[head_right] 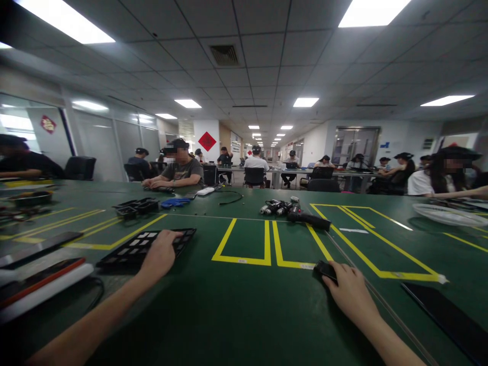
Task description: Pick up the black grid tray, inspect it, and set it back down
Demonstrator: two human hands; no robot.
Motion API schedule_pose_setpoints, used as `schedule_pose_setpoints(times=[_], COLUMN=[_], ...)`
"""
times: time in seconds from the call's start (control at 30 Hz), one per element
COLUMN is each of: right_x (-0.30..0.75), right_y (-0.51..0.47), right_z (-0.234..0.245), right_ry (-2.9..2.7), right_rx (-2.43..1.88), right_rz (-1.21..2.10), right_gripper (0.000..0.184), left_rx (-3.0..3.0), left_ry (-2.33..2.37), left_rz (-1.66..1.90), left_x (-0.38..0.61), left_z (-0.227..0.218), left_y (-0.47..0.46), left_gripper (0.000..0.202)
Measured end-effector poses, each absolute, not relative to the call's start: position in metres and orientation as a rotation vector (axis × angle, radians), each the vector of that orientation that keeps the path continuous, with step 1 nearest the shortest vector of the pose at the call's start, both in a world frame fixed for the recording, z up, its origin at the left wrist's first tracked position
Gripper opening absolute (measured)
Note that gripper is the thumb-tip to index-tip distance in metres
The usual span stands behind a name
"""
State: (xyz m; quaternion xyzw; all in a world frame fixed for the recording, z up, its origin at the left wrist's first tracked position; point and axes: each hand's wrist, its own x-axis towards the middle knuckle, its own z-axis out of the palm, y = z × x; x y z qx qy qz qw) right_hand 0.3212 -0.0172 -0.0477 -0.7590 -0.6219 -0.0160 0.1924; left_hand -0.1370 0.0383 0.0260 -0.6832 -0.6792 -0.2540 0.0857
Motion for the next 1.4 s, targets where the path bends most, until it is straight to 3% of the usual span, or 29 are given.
schedule_pose_setpoints(times=[0.23,0.5,0.7,1.07,1.27,1.4], right_x=[0.319,0.307,0.306,0.315,0.312,0.306], right_y=[-0.02,-0.024,-0.022,-0.019,-0.019,-0.021], right_z=[-0.044,-0.036,-0.039,-0.045,-0.044,-0.037], right_ry=[-1.767,-1.649,-1.615,-1.668,-1.691,-1.691], right_rx=[-2.099,-2.232,-2.239,-2.176,-2.169,-2.234], right_rz=[-0.048,-0.184,-0.194,-0.167,-0.159,-0.077], right_gripper=[0.053,0.063,0.065,0.064,0.063,0.064], left_rx=[-2.879,-2.565,-2.542,-2.619,-2.322,-2.046], left_ry=[-1.694,-1.796,-1.826,-2.084,-2.416,-2.546], left_rz=[-0.75,-0.542,-0.288,-0.906,-1.514,-1.642], left_x=[-0.082,-0.082,-0.085,-0.09,-0.12,-0.168], left_z=[-0.003,0.009,0.011,0.009,0.038,0.06], left_y=[0.012,0.003,0.005,0.013,0.035,0.045], left_gripper=[0.046,0.042,0.027,0.01,0.02,0.02])
